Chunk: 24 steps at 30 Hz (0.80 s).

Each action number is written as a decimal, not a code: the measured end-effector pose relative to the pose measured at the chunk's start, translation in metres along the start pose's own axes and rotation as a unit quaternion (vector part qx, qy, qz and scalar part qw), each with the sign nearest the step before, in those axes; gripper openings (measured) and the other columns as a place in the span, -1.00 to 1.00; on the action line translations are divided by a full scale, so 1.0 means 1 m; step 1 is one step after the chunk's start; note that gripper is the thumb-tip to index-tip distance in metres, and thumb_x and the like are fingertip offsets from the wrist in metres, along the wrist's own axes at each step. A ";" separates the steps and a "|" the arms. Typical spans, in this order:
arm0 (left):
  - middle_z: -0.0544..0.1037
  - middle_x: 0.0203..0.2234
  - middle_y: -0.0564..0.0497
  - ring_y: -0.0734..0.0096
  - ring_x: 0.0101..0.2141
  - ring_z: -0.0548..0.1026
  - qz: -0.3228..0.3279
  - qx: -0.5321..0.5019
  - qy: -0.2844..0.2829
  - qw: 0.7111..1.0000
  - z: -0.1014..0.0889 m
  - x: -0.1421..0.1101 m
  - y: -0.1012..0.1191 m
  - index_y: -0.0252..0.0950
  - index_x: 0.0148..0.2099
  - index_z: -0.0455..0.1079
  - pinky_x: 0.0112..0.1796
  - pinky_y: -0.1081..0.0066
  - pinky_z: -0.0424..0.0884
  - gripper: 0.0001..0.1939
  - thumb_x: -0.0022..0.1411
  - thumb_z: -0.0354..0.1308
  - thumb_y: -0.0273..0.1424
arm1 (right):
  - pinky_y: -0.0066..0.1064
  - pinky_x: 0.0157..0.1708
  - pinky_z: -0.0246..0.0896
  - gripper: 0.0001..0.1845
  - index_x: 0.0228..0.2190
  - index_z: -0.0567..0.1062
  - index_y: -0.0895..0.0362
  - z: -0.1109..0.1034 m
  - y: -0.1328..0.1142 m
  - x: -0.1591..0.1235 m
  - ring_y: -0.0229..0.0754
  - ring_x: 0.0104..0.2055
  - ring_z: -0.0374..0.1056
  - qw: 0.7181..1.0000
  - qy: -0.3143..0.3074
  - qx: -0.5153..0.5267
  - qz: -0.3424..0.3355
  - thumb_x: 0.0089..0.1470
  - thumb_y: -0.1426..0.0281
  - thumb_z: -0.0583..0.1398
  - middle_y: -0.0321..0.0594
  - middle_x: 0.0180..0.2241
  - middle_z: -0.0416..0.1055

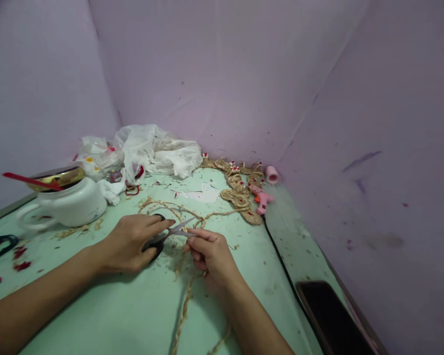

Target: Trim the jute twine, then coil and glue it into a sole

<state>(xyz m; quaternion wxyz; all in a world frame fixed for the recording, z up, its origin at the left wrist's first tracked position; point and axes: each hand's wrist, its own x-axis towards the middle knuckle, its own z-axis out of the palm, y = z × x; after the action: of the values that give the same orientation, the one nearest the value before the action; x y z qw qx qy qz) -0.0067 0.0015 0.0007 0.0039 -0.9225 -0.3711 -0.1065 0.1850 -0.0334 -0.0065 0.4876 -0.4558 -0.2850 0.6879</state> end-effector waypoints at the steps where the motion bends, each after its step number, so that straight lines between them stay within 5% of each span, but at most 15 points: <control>1: 0.45 -0.33 -0.05 0.24 -0.35 0.41 0.001 0.003 -0.003 1.000 0.000 0.000 0.000 -0.29 0.05 0.21 -0.38 0.31 0.27 -0.49 -0.02 -0.04 -0.42 | -0.63 -0.78 -0.39 -0.70 -0.42 0.53 0.26 0.000 0.000 0.000 -0.50 -0.72 -0.07 1.000 -0.003 -0.011 -0.001 -0.37 0.46 0.30 -0.32 -0.70 0.33; 12: 0.47 -0.37 -0.03 0.27 -0.38 0.44 0.008 -0.016 -0.026 1.000 0.008 -0.006 -0.002 -0.25 0.08 0.15 -0.42 0.37 0.26 -0.43 -0.05 -0.07 -0.55 | -0.59 -0.77 -0.42 -0.76 -0.46 0.55 0.27 0.002 0.002 -0.002 -0.52 -0.73 -0.14 0.999 -0.037 -0.038 -0.002 -0.32 0.44 0.27 -0.34 -0.70 0.29; 19: 0.50 -0.48 0.04 0.36 -0.45 0.44 0.008 -0.092 -0.008 0.996 0.009 -0.005 -0.001 -0.22 0.02 0.22 -0.46 0.45 0.24 -0.51 0.00 -0.10 -0.58 | -0.60 -0.77 -0.42 -0.85 -0.57 0.49 0.24 0.003 0.000 -0.004 -0.51 -0.72 -0.15 0.999 -0.039 -0.020 -0.017 -0.34 0.44 0.29 -0.34 -0.70 0.30; 24: 0.50 -0.48 0.08 0.44 -0.47 0.43 -0.059 -0.178 0.051 0.981 0.000 -0.002 0.000 -0.22 -0.18 0.35 -0.44 0.50 0.26 -0.66 -0.03 -0.05 -0.54 | -0.60 -0.76 -0.43 -0.74 -0.45 0.51 0.24 0.002 -0.002 -0.002 -0.51 -0.73 -0.13 1.000 -0.014 -0.010 -0.016 -0.36 0.44 0.29 -0.34 -0.70 0.31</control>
<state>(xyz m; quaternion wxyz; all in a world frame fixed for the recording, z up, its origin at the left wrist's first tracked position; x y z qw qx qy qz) -0.0081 0.0005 0.0002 -0.1480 -0.8783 -0.3990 -0.2179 0.1843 -0.0342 -0.0038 0.4903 -0.4465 -0.3059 0.6831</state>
